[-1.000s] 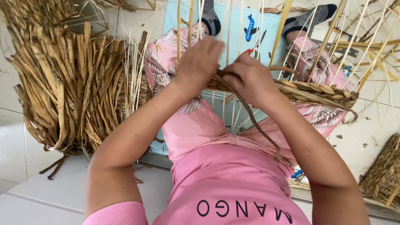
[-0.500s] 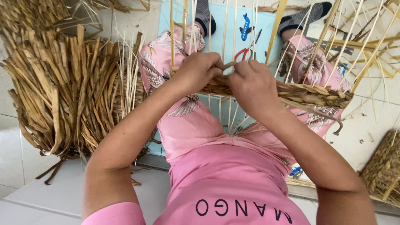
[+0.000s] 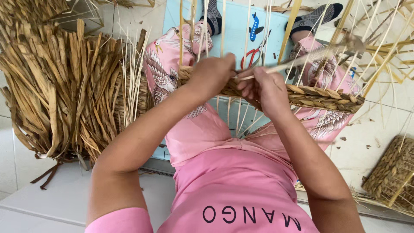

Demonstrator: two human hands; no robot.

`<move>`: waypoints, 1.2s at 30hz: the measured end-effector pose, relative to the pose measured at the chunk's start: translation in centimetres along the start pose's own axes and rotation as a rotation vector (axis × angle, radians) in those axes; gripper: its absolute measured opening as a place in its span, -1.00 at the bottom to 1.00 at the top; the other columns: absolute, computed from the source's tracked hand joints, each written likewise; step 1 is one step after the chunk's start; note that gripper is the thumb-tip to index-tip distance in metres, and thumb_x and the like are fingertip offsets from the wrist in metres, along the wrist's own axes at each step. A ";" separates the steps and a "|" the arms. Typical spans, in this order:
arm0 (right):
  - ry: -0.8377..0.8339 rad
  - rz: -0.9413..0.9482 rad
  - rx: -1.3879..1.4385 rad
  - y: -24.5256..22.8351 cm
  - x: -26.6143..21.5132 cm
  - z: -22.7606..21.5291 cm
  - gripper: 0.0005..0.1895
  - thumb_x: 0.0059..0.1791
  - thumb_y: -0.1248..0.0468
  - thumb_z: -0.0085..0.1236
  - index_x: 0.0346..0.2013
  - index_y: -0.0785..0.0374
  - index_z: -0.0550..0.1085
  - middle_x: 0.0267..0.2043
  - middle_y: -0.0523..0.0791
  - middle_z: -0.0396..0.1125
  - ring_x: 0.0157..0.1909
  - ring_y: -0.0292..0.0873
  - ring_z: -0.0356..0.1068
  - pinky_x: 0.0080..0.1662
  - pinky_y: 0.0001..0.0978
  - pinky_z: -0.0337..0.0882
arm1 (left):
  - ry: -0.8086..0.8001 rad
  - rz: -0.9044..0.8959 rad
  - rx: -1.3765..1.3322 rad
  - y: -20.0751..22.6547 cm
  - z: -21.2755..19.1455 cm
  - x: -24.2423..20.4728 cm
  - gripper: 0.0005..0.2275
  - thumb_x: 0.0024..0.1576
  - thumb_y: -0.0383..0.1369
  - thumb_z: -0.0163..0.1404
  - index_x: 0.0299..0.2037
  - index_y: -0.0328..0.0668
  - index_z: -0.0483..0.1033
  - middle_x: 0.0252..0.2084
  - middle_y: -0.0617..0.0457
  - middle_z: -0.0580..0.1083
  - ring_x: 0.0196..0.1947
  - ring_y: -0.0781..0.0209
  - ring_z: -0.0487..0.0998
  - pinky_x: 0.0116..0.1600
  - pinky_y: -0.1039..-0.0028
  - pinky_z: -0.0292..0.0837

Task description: The person weaves dried plant fibers through a structural frame to create a basket, using their hands to thread and tighten the fibers around the vertical supports.

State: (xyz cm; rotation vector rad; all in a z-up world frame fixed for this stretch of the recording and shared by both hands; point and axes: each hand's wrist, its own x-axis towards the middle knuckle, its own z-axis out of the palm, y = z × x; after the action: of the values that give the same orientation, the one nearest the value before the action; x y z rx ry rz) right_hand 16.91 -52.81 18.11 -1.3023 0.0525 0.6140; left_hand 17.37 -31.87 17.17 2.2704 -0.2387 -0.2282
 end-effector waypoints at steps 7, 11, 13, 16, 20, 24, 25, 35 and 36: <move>0.276 -0.342 -0.161 -4.3 -1.6 -1.4 -0.61 0.08 0.27 0.07 0.20 -0.03 0.31 -0.31 -0.15 0.42 -0.37 -0.24 0.38 -0.30 -0.44 0.42 | -0.011 0.119 0.191 0.3 0.8 -0.4 -0.96 0.12 -0.44 0.06 -0.33 -0.21 0.49 -0.27 -0.18 0.50 -0.21 -0.23 0.55 -0.15 0.03 0.41; 0.075 -0.721 -1.427 -4.1 -1.8 -0.9 -0.79 -0.08 0.32 0.34 -0.20 0.28 0.52 -0.19 -0.03 0.33 -0.12 0.08 0.34 -0.10 -0.07 0.33 | 0.015 0.019 0.197 0.8 0.9 0.4 -0.90 0.14 -0.36 0.10 -0.34 -0.19 0.52 -0.28 -0.16 0.48 -0.21 -0.24 0.53 -0.16 0.01 0.40; 0.026 -0.688 -1.507 -4.2 -2.3 -0.4 -0.86 -0.07 0.36 0.35 -0.30 0.23 0.51 -0.21 -0.07 0.32 -0.12 0.06 0.32 -0.09 -0.05 0.28 | 0.087 0.031 0.186 1.1 1.4 0.0 -0.88 0.12 -0.36 0.10 -0.28 -0.25 0.49 -0.26 -0.16 0.48 -0.21 -0.25 0.53 -0.17 0.01 0.39; 0.100 -0.775 -1.575 -4.8 -3.2 0.2 -0.84 -0.09 0.34 0.36 -0.30 0.19 0.50 -0.19 -0.10 0.32 -0.10 0.01 0.33 -0.04 -0.12 0.26 | 0.179 0.235 0.280 1.1 1.5 -0.3 -0.88 0.13 -0.42 0.09 -0.20 -0.28 0.47 -0.21 -0.17 0.49 -0.20 -0.21 0.54 -0.16 0.06 0.42; -0.008 -0.767 -1.568 -4.6 -3.4 1.4 -0.79 -0.19 0.27 0.37 -0.35 0.21 0.51 -0.31 -0.09 0.29 -0.23 0.02 0.33 -0.14 -0.10 0.23 | -0.057 0.335 0.381 1.6 0.7 1.6 -0.93 0.17 -0.46 0.08 -0.17 -0.21 0.54 -0.24 -0.12 0.54 -0.19 -0.19 0.59 -0.16 0.06 0.45; 0.007 -0.706 -1.760 -6.0 -2.8 1.5 -0.84 -0.10 0.36 0.33 -0.30 0.17 0.49 -0.32 -0.14 0.31 -0.19 -0.06 0.36 -0.07 -0.15 0.28 | -0.432 0.099 0.151 2.4 -1.9 3.3 -0.88 0.03 -0.35 0.16 -0.26 -0.14 0.62 -0.26 -0.12 0.58 -0.18 -0.15 0.59 -0.10 0.12 0.46; 0.004 -0.700 -1.762 -6.4 -2.9 1.6 -0.84 -0.10 0.36 0.33 -0.30 0.17 0.49 -0.32 -0.14 0.31 -0.19 -0.06 0.36 -0.07 -0.15 0.28 | -0.443 0.049 0.196 2.7 -1.7 3.6 -0.84 0.01 -0.33 0.19 -0.24 -0.12 0.63 -0.24 -0.13 0.58 -0.16 -0.16 0.58 -0.08 0.11 0.45; 0.015 -0.583 -1.363 -2.6 0.4 -1.4 -0.78 0.01 0.38 0.21 -0.04 0.27 0.58 -0.23 0.01 0.40 -0.18 0.08 0.41 -0.14 -0.12 0.40 | -0.180 -0.044 -0.053 1.5 -0.7 2.0 -0.87 0.08 -0.38 0.14 -0.21 -0.17 0.55 -0.30 -0.13 0.58 -0.23 -0.17 0.61 -0.15 0.06 0.44; -0.025 -0.352 -1.250 -2.3 1.4 -2.1 -0.79 0.07 0.38 0.19 0.00 0.23 0.60 -0.24 0.04 0.42 -0.20 0.11 0.42 -0.18 -0.10 0.40 | -0.182 -0.045 -0.049 1.5 -0.7 1.6 -0.87 0.08 -0.38 0.14 -0.21 -0.17 0.55 -0.30 -0.13 0.58 -0.23 -0.17 0.61 -0.15 0.06 0.44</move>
State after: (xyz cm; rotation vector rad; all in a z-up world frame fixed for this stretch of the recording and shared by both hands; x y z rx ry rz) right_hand 19.73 -54.45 18.98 -2.4259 -0.6665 0.3230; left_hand 18.90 -32.70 18.58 2.2091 -0.2743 -0.4604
